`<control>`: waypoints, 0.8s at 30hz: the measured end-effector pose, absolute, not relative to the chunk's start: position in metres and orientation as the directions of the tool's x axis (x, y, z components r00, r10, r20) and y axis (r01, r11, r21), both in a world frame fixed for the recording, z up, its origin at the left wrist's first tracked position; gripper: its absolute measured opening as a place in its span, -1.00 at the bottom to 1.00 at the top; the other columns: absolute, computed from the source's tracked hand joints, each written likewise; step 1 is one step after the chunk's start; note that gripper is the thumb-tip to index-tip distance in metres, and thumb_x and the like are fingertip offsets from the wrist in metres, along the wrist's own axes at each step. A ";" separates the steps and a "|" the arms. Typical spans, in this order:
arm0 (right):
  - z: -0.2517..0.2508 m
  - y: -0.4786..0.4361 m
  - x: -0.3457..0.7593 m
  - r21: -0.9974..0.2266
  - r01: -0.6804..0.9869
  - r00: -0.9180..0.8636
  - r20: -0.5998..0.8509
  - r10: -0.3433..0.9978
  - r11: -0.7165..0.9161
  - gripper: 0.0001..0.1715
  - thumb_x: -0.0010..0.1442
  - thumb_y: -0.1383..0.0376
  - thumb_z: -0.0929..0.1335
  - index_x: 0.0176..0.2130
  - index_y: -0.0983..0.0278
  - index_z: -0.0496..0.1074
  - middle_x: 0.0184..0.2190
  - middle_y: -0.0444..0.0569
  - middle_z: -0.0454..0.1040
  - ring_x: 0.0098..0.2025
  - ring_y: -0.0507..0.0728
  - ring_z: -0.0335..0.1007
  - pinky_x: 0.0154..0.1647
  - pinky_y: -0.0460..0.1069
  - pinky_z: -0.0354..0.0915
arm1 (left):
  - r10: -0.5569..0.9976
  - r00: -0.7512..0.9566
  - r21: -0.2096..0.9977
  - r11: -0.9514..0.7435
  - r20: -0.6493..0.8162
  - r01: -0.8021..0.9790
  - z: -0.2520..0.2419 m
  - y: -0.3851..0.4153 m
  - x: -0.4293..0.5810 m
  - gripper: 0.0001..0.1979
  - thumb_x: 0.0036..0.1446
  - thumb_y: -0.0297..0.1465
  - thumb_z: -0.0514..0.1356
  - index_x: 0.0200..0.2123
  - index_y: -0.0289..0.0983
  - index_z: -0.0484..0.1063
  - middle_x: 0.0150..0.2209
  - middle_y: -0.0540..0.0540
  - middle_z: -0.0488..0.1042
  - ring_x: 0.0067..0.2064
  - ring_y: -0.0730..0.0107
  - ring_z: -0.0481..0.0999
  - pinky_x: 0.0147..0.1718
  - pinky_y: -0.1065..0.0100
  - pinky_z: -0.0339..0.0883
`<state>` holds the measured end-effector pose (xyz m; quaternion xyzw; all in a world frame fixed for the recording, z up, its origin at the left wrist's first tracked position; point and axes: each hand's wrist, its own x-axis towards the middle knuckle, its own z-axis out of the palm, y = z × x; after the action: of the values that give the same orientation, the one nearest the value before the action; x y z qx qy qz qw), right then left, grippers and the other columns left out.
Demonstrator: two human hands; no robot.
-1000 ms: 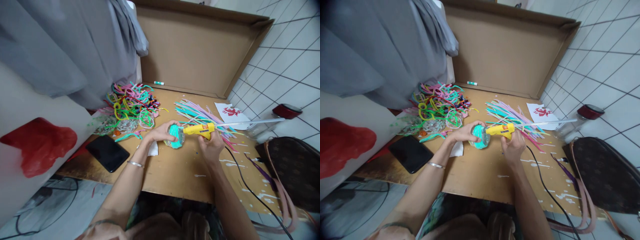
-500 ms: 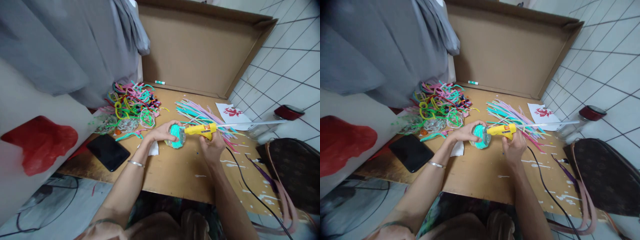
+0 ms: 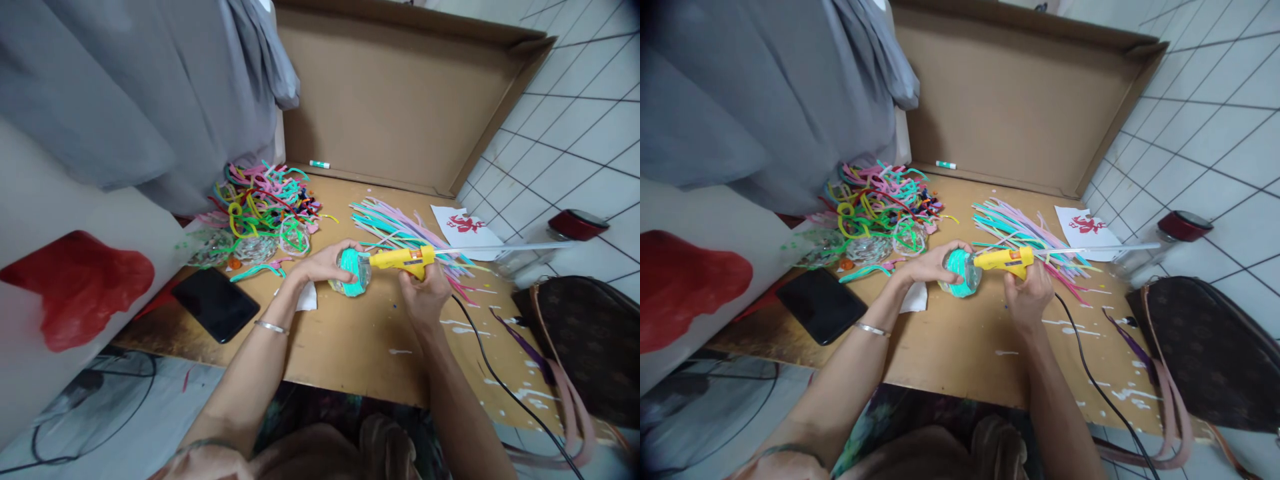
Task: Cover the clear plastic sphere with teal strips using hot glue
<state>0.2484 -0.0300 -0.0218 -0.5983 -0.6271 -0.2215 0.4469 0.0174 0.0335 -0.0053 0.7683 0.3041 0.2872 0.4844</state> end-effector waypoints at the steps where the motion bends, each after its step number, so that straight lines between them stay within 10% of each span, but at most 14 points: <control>1: -0.022 -0.030 0.248 -0.251 0.950 0.107 0.824 0.557 0.189 -0.87 0.02 0.26 0.28 -0.33 0.23 0.29 -0.47 -0.08 0.34 -0.40 0.15 0.28 -0.37 -0.01 0.17 | 0.746 0.650 0.919 -0.345 0.143 0.194 -0.005 0.034 0.017 -0.37 -0.24 -0.40 0.33 0.00 -0.25 0.29 -0.05 -0.08 0.40 -0.01 0.24 0.36 -0.01 0.25 0.25; 24: -0.012 -0.025 0.246 -0.595 0.799 0.456 0.514 0.726 -0.081 -0.61 -0.08 0.05 0.29 -0.34 0.29 0.38 -0.47 0.04 0.44 -0.42 0.19 0.32 -0.38 0.04 0.20 | 0.753 0.644 0.918 -0.340 0.136 0.205 -0.005 0.033 0.017 -0.37 -0.23 -0.36 0.34 0.00 -0.24 0.28 -0.09 -0.07 0.39 -0.04 0.25 0.37 -0.07 0.28 0.29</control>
<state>0.2459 -0.0253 -0.0118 -0.7341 -0.5197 -0.0419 0.4350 0.0169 0.0326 -0.0053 0.7676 0.3119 0.2845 0.4823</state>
